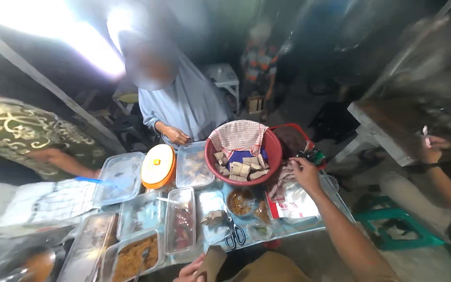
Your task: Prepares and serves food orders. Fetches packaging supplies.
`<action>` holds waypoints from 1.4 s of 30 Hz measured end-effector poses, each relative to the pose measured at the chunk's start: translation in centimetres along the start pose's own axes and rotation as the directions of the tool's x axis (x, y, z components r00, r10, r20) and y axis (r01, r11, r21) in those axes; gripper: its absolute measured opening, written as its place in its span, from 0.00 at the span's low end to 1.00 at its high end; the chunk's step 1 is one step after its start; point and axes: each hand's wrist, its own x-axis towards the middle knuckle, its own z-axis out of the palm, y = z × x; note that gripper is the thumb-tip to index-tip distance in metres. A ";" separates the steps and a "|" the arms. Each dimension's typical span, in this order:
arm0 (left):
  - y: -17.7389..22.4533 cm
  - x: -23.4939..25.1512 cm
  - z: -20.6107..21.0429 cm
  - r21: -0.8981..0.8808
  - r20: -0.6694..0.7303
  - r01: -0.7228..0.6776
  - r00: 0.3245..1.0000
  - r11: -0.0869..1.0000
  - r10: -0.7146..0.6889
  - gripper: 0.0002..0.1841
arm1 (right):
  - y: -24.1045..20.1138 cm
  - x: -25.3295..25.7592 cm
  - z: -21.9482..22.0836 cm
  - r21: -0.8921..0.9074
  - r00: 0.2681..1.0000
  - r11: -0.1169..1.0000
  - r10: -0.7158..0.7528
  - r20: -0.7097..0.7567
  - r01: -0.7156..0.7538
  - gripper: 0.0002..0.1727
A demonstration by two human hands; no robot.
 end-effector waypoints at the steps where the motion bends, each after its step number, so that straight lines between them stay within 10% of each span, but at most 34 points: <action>1: -0.1 0.2 0.2 0.005 0.006 0.005 1.000 1.000 -0.005 0.07 | -0.7 -1.4 -0.4 0.051 0.999 0.998 -0.047 -0.019 0.048 0.15; 5: -0.3 0.8 0.8 0.086 -0.037 0.052 0.998 0.995 -0.049 0.09 | -4.4 -9.1 -0.9 0.237 0.923 0.959 -0.224 0.314 0.153 0.14; 8: -0.4 1.4 0.7 0.086 -0.030 0.059 0.998 0.995 -0.057 0.09 | -8.1 -15.1 -1.7 0.489 0.551 0.872 -0.390 0.738 -0.037 0.18; 11: -0.5 1.8 0.5 0.085 -0.017 0.052 0.999 0.995 -0.050 0.08 | -10.4 -19.1 -2.3 0.641 0.273 0.732 -0.584 0.765 -0.230 0.13; 16: -0.7 1.7 0.2 0.089 -0.028 0.078 0.997 0.993 -0.075 0.08 | -12.2 -20.2 -1.5 0.696 0.402 0.563 -0.569 0.717 -0.445 0.17; 19: -0.6 1.3 0.1 0.102 -0.027 0.095 0.995 0.990 -0.092 0.08 | -14.0 -19.7 1.6 0.790 0.665 0.606 -0.553 0.502 -0.092 0.13; 21: -0.3 1.0 0.0 0.135 0.005 0.090 0.996 0.987 -0.091 0.08 | -15.5 -19.0 3.6 0.731 0.712 0.652 -0.610 0.348 0.201 0.17; 25: -0.2 0.1 -0.4 0.197 0.048 0.053 0.997 0.979 -0.064 0.07 | -17.9 -18.3 5.4 0.472 0.558 0.641 -0.765 0.322 0.606 0.41; 32: 1.0 -1.4 -1.4 0.276 0.008 0.056 0.998 0.960 -0.060 0.07 | -20.1 -19.0 6.6 0.502 0.268 0.582 -0.781 0.563 0.640 0.43; 36: 1.0 -2.1 -1.9 0.037 -0.110 0.144 0.984 0.989 -0.139 0.11 | -20.6 -18.8 7.6 0.571 0.257 0.684 -0.714 0.651 0.454 0.49; 42: 0.2 -2.9 -1.1 -0.338 -0.309 0.250 0.881 0.907 -0.358 0.13 | -19.7 -19.5 9.7 0.632 0.171 0.745 -0.608 0.775 -0.212 0.56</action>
